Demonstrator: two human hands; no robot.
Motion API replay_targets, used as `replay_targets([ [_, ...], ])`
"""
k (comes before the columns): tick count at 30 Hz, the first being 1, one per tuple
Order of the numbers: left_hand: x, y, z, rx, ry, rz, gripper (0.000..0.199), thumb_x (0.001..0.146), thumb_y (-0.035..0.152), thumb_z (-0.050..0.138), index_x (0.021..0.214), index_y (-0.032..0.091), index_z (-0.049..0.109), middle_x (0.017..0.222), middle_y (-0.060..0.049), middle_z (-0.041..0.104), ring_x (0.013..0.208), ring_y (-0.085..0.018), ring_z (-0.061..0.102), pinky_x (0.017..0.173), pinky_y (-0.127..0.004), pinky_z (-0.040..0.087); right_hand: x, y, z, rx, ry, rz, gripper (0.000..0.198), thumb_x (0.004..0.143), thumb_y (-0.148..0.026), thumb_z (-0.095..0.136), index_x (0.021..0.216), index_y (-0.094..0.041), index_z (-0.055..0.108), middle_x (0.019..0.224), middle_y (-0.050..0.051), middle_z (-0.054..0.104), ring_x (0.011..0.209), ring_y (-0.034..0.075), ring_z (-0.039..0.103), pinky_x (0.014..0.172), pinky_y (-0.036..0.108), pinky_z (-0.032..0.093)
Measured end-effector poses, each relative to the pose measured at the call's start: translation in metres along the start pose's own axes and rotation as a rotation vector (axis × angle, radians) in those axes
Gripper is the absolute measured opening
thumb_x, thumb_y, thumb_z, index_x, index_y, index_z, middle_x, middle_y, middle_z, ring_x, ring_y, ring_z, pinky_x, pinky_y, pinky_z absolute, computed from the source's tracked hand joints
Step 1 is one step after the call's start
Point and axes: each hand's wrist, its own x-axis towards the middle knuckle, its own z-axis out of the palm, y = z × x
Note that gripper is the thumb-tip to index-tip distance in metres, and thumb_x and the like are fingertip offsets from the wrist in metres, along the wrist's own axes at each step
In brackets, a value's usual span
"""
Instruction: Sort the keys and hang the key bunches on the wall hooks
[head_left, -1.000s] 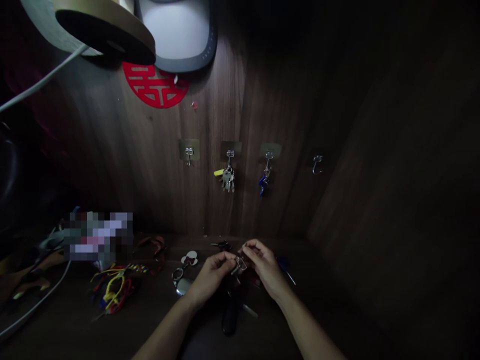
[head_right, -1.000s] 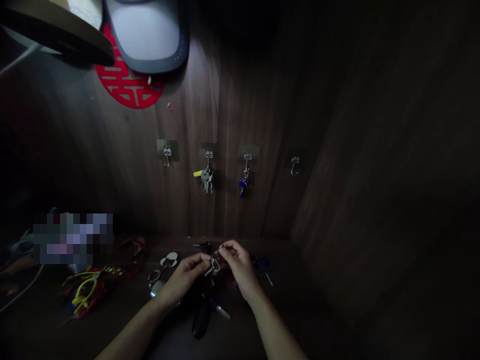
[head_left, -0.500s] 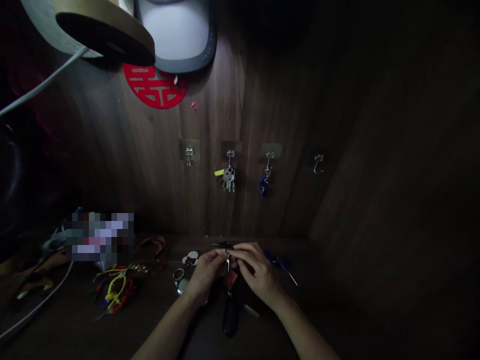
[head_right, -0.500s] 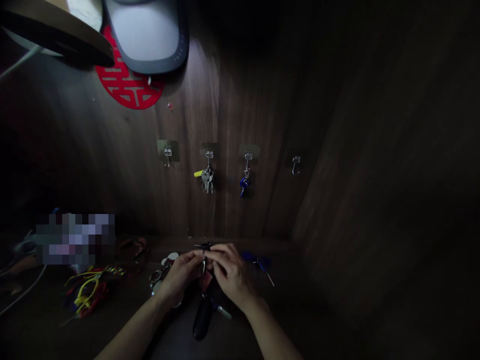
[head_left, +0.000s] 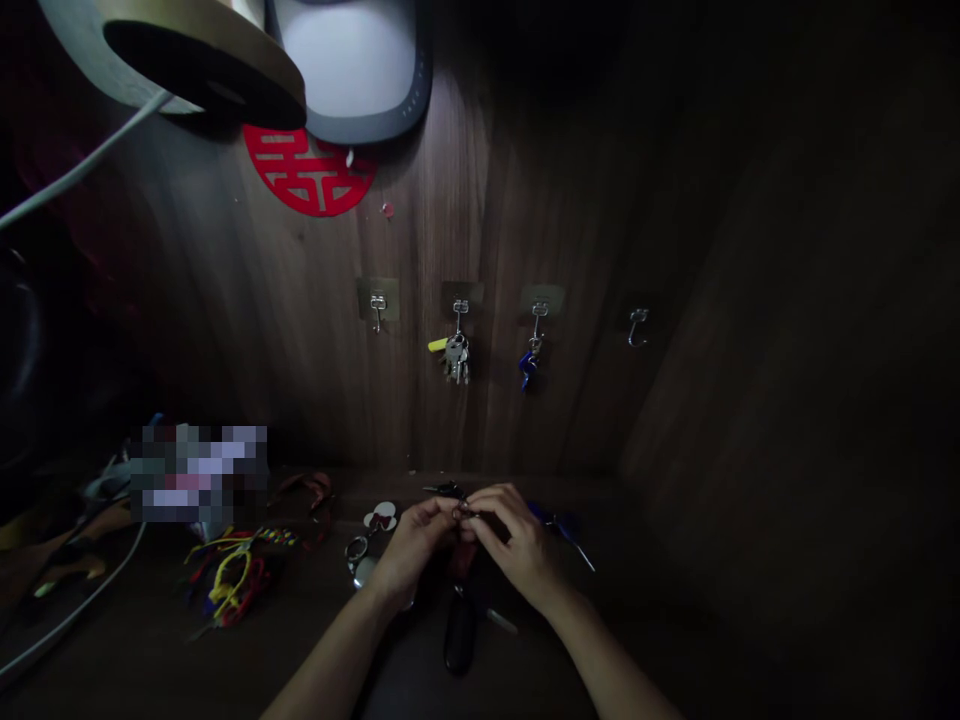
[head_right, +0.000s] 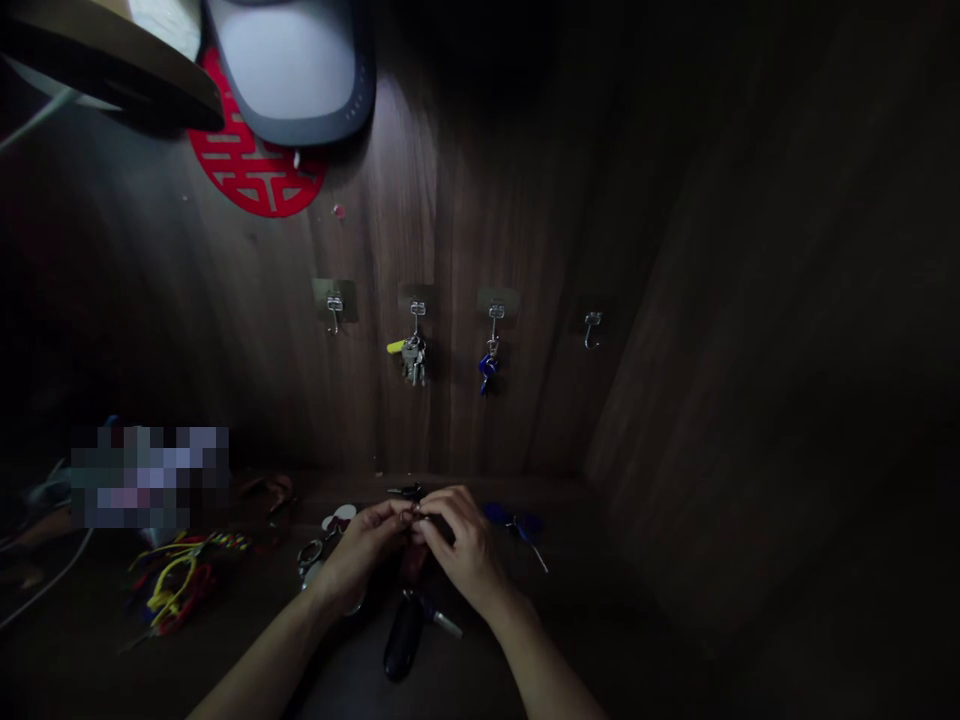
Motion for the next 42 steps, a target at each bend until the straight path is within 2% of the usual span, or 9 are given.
replay_targets([
  [3,-0.001,-0.001,0.001,-0.016,-0.009,-0.026,0.029,0.068,0.037,0.073,0.085,0.014,0.064,0.069,-0.001,0.066,0.059,-0.012,0.058,0.058,-0.021,0.044,-0.001,0.001,0.0,0.145,0.113,0.182,0.007,0.079,-0.028,0.061,0.083,-0.025,0.065,0.085,0.003,0.066,0.083,0.021,0.059,0.074,0.034,0.046],
  [6,-0.002,-0.001,0.001,-0.024,-0.004,-0.039,0.035,0.069,0.037,0.072,0.094,0.016,0.064,0.076,-0.003,0.067,0.067,-0.014,0.062,0.065,-0.025,0.047,-0.001,0.004,0.0,0.364,0.175,0.372,0.015,0.078,-0.036,0.063,0.084,-0.023,0.063,0.082,0.003,0.067,0.078,0.019,0.061,0.071,0.03,0.047],
  [9,-0.002,-0.001,0.0,0.014,-0.046,-0.028,0.034,0.073,0.037,0.069,0.099,0.016,0.065,0.088,-0.006,0.069,0.079,-0.017,0.064,0.074,-0.027,0.048,0.001,0.006,-0.001,0.57,0.224,0.465,0.021,0.076,-0.039,0.066,0.085,-0.021,0.062,0.078,0.002,0.068,0.07,0.017,0.062,0.066,0.028,0.048],
  [14,-0.003,-0.004,0.003,-0.013,-0.195,-0.033,0.036,0.081,0.038,0.061,0.109,0.016,0.063,0.114,-0.012,0.064,0.108,-0.024,0.057,0.092,-0.036,0.042,0.005,0.0,0.0,0.816,0.261,0.544,0.025,0.068,-0.038,0.073,0.08,-0.019,0.061,0.076,0.002,0.068,0.067,0.016,0.064,0.061,0.027,0.049],
  [19,-0.006,-0.007,0.006,-0.149,-0.287,-0.118,0.039,0.082,0.039,0.06,0.112,0.014,0.059,0.1,-0.013,0.07,0.09,-0.023,0.066,0.082,-0.035,0.045,0.007,-0.001,-0.004,0.934,0.325,0.561,0.025,0.067,-0.035,0.075,0.079,-0.02,0.059,0.076,0.001,0.068,0.073,0.018,0.067,0.061,0.028,0.052],
  [26,-0.012,0.004,0.01,-0.193,-0.346,-0.183,0.04,0.086,0.039,0.054,0.116,0.012,0.057,0.106,-0.017,0.067,0.093,-0.026,0.066,0.071,-0.03,0.047,0.008,0.007,-0.009,0.874,0.401,0.58,0.023,0.066,-0.033,0.075,0.079,-0.019,0.061,0.083,0.003,0.07,0.084,0.02,0.067,0.068,0.028,0.053],
  [33,-0.009,0.0,0.006,-0.098,-0.296,-0.152,0.045,0.082,0.045,0.056,0.116,0.015,0.057,0.111,-0.015,0.066,0.091,-0.023,0.064,0.068,-0.028,0.046,0.009,0.011,-0.011,0.941,0.419,0.603,0.023,0.066,-0.035,0.075,0.078,-0.018,0.064,0.081,0.003,0.071,0.077,0.018,0.067,0.066,0.027,0.052],
  [38,-0.002,-0.004,-0.001,0.115,-0.042,-0.032,0.044,0.075,0.049,0.063,0.104,0.016,0.063,0.094,-0.008,0.069,0.076,-0.017,0.062,0.064,-0.025,0.047,0.014,0.013,-0.013,0.954,0.461,0.604,0.023,0.065,-0.035,0.075,0.077,-0.019,0.064,0.076,0.002,0.069,0.064,0.015,0.064,0.06,0.029,0.051],
  [42,0.003,-0.006,-0.007,0.138,0.098,0.057,0.041,0.072,0.05,0.064,0.094,0.015,0.064,0.078,-0.003,0.065,0.062,-0.012,0.059,0.054,-0.022,0.044,0.025,0.011,-0.021,0.921,0.485,0.562,0.024,0.064,-0.036,0.075,0.078,-0.019,0.064,0.072,0.0,0.066,0.058,0.013,0.06,0.054,0.027,0.049],
])
